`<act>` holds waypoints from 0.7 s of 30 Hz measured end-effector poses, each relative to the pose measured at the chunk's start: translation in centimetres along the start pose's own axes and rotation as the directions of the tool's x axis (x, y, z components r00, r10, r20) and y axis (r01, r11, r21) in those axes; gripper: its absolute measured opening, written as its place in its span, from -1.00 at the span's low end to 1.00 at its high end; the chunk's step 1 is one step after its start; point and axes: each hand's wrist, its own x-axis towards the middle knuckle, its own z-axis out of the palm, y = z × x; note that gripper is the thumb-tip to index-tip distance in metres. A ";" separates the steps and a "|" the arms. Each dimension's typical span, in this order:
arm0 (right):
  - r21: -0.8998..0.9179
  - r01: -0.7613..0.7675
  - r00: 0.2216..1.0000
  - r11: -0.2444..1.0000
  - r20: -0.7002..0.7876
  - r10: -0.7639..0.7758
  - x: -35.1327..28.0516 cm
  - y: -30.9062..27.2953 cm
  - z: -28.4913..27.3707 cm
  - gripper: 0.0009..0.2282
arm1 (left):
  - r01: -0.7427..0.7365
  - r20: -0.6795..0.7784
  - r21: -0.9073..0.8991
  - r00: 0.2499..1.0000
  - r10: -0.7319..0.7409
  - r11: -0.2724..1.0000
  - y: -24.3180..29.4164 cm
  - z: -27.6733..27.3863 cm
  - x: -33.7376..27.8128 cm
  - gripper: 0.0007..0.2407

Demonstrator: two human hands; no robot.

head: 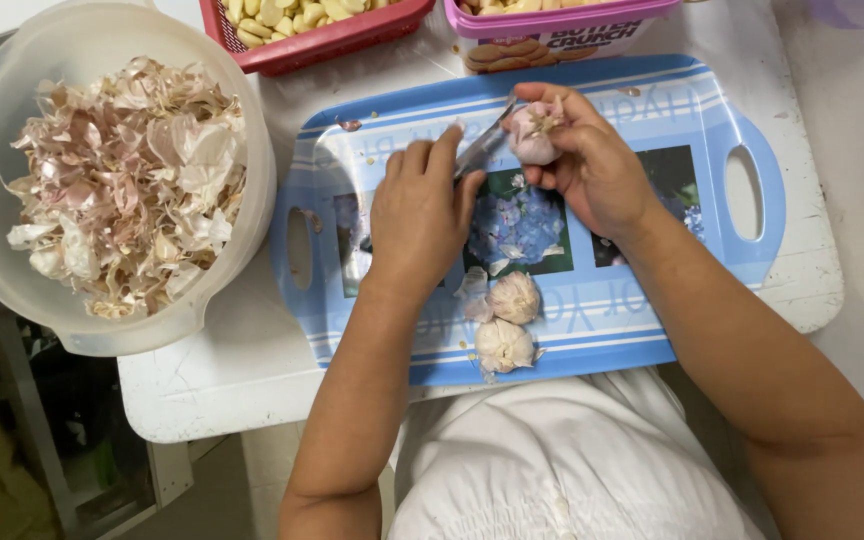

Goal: Peeling individual garlic cloves using a small knife and hands on a tray

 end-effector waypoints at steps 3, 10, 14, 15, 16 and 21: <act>-0.020 -0.019 0.998 1.000 0.052 0.020 -0.2 0.5 0.6 -0.53 | -0.201 -0.184 -0.214 0.969 0.162 0.956 1.1 -0.5 0.0 -0.67; -0.138 0.196 0.964 0.971 0.210 -0.164 0.4 3.8 0.1 -0.46 | -0.352 -0.415 -0.369 0.891 0.187 0.860 1.8 0.2 0.6 -0.85; -0.270 0.267 0.949 0.925 0.240 -0.204 -0.2 2.8 0.7 -0.44 | -0.394 -0.426 -0.194 0.859 0.285 0.898 2.1 -0.1 0.7 -0.82; -0.284 0.303 0.938 0.910 0.259 -0.232 -0.4 2.4 1.1 -0.45 | -0.407 -0.449 -0.117 0.836 0.317 0.906 2.0 0.2 0.7 -0.84; -0.296 0.337 0.925 0.894 0.281 -0.256 -0.6 2.0 1.6 -0.46 | -0.411 -0.468 -0.038 0.812 0.347 0.911 1.8 0.4 0.5 -0.85; -0.105 0.247 0.942 0.963 0.258 -0.213 -1.0 3.4 2.0 -0.43 | -0.414 -0.507 -0.173 0.815 0.280 0.894 1.5 0.9 0.5 -0.91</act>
